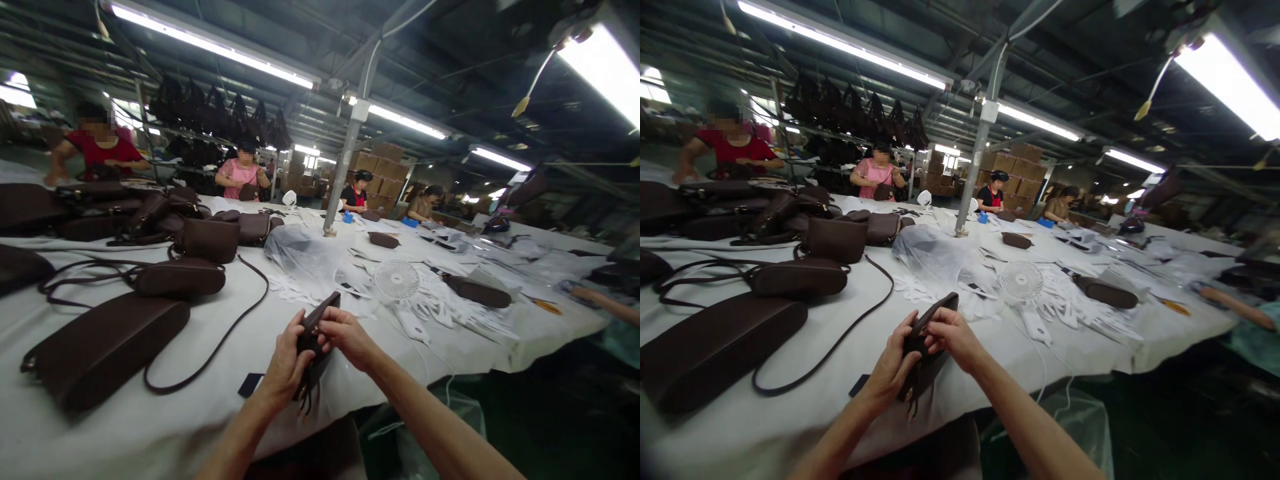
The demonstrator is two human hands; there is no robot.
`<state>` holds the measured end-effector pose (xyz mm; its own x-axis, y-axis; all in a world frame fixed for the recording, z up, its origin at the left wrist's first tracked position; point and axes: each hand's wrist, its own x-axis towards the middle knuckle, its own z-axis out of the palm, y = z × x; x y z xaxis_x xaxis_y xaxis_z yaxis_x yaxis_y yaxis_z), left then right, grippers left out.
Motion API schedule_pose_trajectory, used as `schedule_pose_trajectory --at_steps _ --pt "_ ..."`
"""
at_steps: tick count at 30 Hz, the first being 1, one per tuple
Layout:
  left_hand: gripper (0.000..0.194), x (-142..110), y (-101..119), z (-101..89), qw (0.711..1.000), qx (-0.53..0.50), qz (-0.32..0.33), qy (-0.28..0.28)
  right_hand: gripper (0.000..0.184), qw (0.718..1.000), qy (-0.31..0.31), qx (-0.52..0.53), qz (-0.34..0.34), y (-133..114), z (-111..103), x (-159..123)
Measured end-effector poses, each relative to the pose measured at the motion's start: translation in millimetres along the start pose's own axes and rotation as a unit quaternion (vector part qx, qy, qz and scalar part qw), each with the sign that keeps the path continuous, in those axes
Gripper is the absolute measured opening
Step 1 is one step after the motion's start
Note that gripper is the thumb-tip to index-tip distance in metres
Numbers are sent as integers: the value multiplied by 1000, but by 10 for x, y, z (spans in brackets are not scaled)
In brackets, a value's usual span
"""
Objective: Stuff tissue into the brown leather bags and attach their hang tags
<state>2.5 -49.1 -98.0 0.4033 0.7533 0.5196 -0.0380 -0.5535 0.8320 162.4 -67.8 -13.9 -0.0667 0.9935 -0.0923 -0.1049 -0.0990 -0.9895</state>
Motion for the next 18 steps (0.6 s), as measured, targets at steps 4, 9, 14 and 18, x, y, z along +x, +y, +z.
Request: schedule_pose_trajectory --at_steps 4,9,14,18 --pt "39 -49 -42 36 1000 -13 8 26 24 999 -39 -20 -25 32 135 -50" --pt "62 -102 -53 -3 998 -25 -52 39 30 999 -5 42 0 88 12 -5" --pt "52 -103 -27 -50 992 -106 -70 -26 32 998 -16 53 7 131 -66 13" --pt "50 -48 18 6 990 -128 -55 2 32 999 -26 23 -3 98 -38 4"
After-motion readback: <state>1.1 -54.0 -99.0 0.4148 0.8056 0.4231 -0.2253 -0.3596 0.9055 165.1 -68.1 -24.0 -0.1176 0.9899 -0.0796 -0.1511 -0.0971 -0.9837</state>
